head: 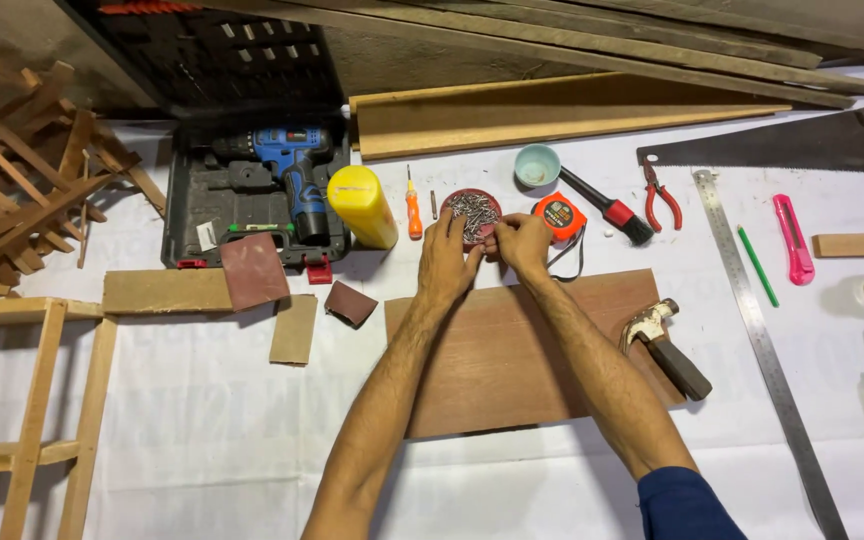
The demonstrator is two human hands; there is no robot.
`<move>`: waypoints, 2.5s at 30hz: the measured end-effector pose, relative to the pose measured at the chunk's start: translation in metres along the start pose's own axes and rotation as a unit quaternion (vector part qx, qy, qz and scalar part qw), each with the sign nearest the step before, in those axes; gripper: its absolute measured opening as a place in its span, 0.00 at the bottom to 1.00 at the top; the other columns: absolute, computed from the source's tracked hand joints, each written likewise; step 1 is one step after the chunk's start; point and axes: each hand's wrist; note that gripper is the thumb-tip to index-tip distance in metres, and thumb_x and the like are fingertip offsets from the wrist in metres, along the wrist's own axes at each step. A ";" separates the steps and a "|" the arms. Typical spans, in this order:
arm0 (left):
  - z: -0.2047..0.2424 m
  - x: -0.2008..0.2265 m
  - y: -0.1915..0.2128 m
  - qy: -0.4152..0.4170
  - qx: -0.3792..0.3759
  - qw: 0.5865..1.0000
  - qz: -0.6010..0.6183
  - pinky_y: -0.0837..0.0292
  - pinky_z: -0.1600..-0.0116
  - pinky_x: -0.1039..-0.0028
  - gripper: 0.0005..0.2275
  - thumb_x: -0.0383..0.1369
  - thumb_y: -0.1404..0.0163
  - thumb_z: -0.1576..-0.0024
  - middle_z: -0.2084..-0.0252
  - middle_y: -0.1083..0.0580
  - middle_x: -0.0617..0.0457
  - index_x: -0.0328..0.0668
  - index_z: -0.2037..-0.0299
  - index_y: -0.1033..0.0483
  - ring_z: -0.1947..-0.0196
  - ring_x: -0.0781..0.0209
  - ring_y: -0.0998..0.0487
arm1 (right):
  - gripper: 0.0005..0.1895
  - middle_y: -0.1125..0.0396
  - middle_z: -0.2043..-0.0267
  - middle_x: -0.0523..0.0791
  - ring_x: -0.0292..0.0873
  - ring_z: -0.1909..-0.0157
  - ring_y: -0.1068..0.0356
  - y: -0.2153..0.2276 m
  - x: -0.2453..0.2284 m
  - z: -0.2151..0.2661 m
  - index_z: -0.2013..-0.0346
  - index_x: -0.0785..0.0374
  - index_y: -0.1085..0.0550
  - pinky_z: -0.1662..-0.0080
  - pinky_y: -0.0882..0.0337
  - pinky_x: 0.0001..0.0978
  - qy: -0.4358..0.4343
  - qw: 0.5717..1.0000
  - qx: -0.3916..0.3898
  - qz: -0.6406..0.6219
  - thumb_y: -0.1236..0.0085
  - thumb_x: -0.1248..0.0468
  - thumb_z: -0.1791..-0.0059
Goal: Constructing and planning a small wooden shelf or furniture item.
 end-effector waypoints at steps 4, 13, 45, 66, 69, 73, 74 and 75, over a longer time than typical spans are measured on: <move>-0.008 0.003 -0.004 0.002 -0.004 1.000 -0.025 0.34 0.35 0.52 0.28 0.33 0.37 0.49 0.33 0.37 0.32 0.29 0.39 0.32 0.37 0.35 0.34 | 0.10 0.24 0.72 0.52 0.41 0.74 0.22 0.007 -0.009 -0.004 0.60 0.79 0.23 0.70 0.19 0.31 -0.076 0.994 -0.029 -0.075 0.48 0.73 0.48; -0.005 0.045 -0.001 -0.023 -0.015 0.992 -0.124 0.41 0.36 0.42 0.24 0.34 0.38 0.50 0.34 0.37 0.35 0.34 0.45 0.26 0.34 0.30 0.40 | 0.16 0.27 0.61 0.52 0.54 0.56 0.29 0.081 -0.015 0.008 0.56 0.66 0.22 0.54 0.27 0.50 0.211 0.938 0.098 0.258 0.33 0.59 0.52; -0.034 0.199 -0.154 -0.069 -0.120 0.979 -0.151 0.33 0.49 0.44 0.27 0.47 0.50 0.39 0.50 0.28 0.34 0.54 0.30 0.38 0.48 0.37 0.30 | 0.34 0.33 0.53 0.53 0.56 0.52 0.30 0.275 0.043 0.167 0.37 0.61 0.36 0.52 0.28 0.47 0.041 0.957 -0.062 0.282 0.33 0.60 0.55; -0.060 0.178 -0.173 -0.067 -0.212 0.961 -0.162 0.34 0.51 0.45 0.26 0.52 0.53 0.44 0.54 0.27 0.36 0.51 0.38 0.29 0.50 0.44 0.30 | 0.20 0.35 0.54 0.55 0.54 0.50 0.38 0.278 0.113 0.057 0.43 0.67 0.30 0.49 0.32 0.48 0.162 0.923 0.112 0.331 0.38 0.66 0.49; -0.058 0.182 -0.169 -0.072 -0.220 0.960 -0.157 0.34 0.50 0.45 0.27 0.53 0.52 0.44 0.53 0.27 0.37 0.52 0.38 0.28 0.49 0.44 0.31 | 0.23 0.34 0.53 0.55 0.54 0.49 0.38 0.278 0.113 0.056 0.42 0.68 0.30 0.48 0.33 0.50 0.163 0.923 0.121 0.327 0.37 0.65 0.50; -0.054 0.181 -0.173 -0.077 -0.205 0.962 -0.162 0.34 0.51 0.45 0.28 0.56 0.50 0.45 0.52 0.27 0.36 0.52 0.38 0.29 0.48 0.42 0.31 | 0.26 0.35 0.52 0.55 0.54 0.47 0.38 0.279 0.111 0.056 0.40 0.68 0.32 0.46 0.34 0.52 0.145 0.929 0.111 0.322 0.37 0.63 0.50; -0.054 0.184 -0.170 -0.083 -0.194 0.964 -0.161 0.34 0.52 0.44 0.29 0.57 0.50 0.45 0.52 0.27 0.35 0.53 0.37 0.29 0.49 0.41 0.31 | 0.27 0.35 0.50 0.55 0.55 0.47 0.38 0.281 0.106 0.057 0.40 0.67 0.31 0.47 0.35 0.53 0.150 0.924 0.116 0.333 0.36 0.62 0.51; -0.053 0.185 -0.165 -0.087 -0.185 0.966 -0.161 0.35 0.52 0.44 0.29 0.57 0.49 0.45 0.52 0.27 0.35 0.53 0.37 0.29 0.49 0.41 0.31 | 0.28 0.36 0.49 0.55 0.56 0.46 0.39 0.281 0.102 0.061 0.40 0.66 0.31 0.47 0.36 0.53 0.154 0.919 0.119 0.344 0.36 0.61 0.52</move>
Point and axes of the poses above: each hand's wrist, its own z-axis away from the middle knuckle, its own y-axis out of the back of the hand, x = y × z
